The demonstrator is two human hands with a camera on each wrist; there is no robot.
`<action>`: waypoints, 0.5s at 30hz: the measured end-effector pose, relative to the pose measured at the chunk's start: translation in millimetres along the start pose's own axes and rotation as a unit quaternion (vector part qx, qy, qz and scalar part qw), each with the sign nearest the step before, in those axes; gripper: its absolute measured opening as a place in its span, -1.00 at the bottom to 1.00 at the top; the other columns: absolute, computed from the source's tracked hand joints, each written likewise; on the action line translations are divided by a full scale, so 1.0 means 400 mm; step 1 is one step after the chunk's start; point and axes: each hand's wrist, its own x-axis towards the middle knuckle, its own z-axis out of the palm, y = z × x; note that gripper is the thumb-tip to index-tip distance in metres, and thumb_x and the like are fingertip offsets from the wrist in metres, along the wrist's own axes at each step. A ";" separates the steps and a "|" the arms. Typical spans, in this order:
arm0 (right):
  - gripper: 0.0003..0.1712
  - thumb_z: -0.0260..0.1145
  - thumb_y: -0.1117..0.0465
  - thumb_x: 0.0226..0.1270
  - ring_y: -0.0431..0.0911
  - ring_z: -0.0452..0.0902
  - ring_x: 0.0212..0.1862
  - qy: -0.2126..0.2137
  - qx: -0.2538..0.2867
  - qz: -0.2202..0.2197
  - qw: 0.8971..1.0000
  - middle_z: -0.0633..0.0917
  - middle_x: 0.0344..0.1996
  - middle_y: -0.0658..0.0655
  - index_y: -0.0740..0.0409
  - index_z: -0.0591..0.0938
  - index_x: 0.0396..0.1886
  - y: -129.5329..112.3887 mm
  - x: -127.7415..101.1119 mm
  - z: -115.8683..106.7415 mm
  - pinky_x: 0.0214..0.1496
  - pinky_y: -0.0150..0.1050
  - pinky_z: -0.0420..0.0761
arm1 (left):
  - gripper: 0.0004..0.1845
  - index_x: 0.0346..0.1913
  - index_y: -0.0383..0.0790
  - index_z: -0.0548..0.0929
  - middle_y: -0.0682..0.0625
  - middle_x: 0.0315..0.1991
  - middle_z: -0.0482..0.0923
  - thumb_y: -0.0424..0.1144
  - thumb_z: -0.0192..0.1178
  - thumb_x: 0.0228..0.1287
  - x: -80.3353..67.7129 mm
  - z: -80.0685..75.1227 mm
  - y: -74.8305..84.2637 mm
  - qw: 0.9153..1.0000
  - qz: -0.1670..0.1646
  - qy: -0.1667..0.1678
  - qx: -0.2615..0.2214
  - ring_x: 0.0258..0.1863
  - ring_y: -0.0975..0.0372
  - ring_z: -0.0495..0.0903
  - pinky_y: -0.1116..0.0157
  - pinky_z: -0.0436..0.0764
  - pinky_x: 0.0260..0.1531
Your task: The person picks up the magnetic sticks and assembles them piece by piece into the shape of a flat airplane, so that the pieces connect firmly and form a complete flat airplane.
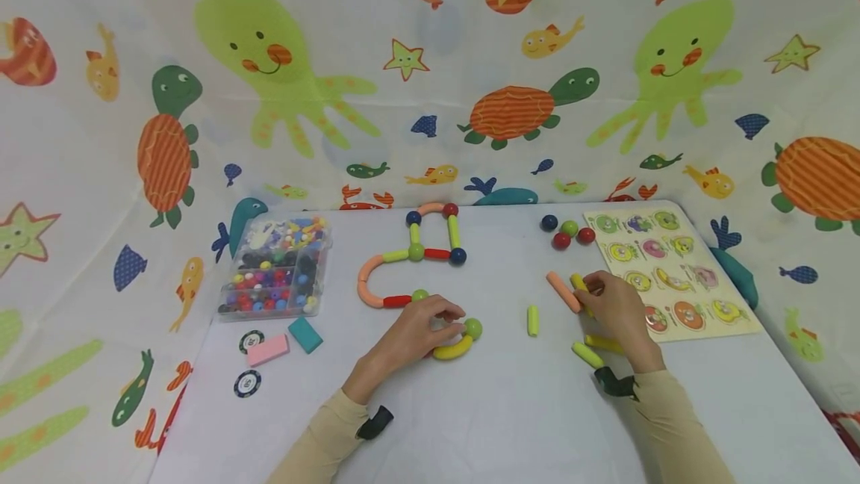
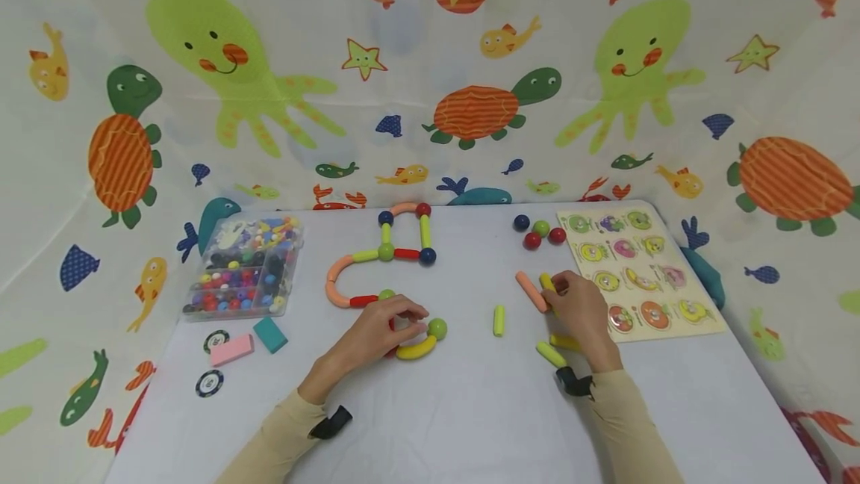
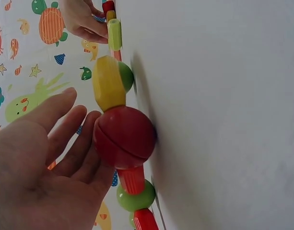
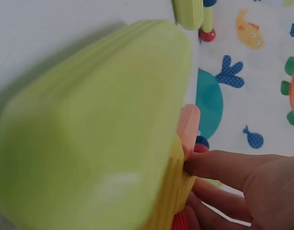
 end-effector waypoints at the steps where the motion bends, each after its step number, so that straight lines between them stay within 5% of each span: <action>1: -0.58 0.42 0.12 0.35 0.04 0.57 -0.28 0.001 0.004 0.002 1.000 0.71 -0.15 0.34 0.36 0.65 0.02 0.000 0.000 -0.001 -0.34 -0.30 0.50 | -0.73 0.06 -0.15 0.72 0.06 -0.07 0.70 -0.18 0.34 0.36 0.001 0.000 0.000 1.000 -0.003 -0.003 -0.002 -0.07 0.27 0.63 0.27 0.65 0.04; 9: -0.55 0.31 0.08 0.44 0.15 0.63 -0.04 0.042 0.059 0.030 0.997 0.70 0.00 0.33 0.27 0.59 0.18 -0.001 0.008 -0.014 -0.28 -0.33 0.58 | -0.72 0.08 -0.16 0.71 0.05 -0.04 0.70 -0.17 0.32 0.39 0.005 0.002 -0.002 1.000 -0.015 -0.013 -0.007 -0.05 0.27 0.62 0.26 0.65 0.05; 15: -0.48 0.30 -0.05 0.47 0.13 0.62 0.10 0.092 0.112 0.013 0.989 0.69 0.07 0.26 0.17 0.58 0.25 -0.038 0.013 -0.025 0.07 -0.19 0.63 | -0.72 0.08 -0.17 0.71 0.02 -0.04 0.71 -0.20 0.34 0.37 0.012 0.009 -0.005 1.000 -0.009 -0.016 -0.011 -0.05 0.25 0.63 0.23 0.65 0.06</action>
